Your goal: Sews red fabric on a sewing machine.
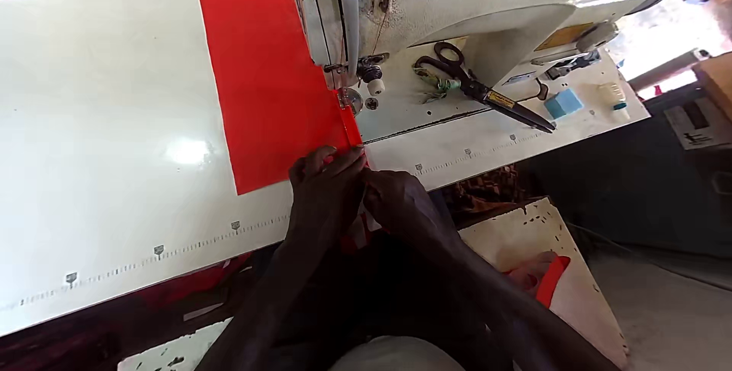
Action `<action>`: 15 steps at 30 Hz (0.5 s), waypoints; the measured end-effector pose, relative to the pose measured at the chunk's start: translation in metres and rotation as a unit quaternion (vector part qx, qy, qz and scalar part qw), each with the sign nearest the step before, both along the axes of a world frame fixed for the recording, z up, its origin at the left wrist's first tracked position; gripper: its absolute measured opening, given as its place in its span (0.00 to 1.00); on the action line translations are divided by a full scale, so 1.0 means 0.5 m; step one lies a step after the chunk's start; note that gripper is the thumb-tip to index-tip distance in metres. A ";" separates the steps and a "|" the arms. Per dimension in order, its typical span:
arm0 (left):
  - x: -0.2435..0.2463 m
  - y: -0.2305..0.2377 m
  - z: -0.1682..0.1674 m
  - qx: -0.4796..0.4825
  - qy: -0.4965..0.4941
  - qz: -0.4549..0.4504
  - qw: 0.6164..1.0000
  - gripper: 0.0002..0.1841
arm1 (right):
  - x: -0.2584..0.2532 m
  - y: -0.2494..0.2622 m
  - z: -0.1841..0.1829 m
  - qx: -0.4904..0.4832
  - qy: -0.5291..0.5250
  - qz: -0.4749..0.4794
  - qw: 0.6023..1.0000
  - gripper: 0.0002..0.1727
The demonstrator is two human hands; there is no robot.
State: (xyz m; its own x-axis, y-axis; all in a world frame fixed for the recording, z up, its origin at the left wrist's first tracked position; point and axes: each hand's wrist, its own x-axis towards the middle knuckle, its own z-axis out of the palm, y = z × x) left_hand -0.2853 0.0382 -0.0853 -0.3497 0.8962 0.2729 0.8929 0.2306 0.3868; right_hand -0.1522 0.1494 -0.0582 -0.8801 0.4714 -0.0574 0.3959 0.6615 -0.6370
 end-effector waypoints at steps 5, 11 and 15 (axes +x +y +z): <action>-0.002 0.007 0.006 -0.016 0.011 0.010 1.000 0.20 | -0.011 0.009 0.000 -0.011 -0.003 -0.003 1.000 0.11; -0.021 0.019 0.012 -0.028 0.008 0.009 1.000 0.20 | -0.032 0.022 0.001 -0.007 -0.013 0.003 1.000 0.07; -0.029 0.026 0.011 -0.016 -0.001 0.005 1.000 0.20 | -0.040 0.026 0.006 0.006 -0.023 -0.001 1.000 0.08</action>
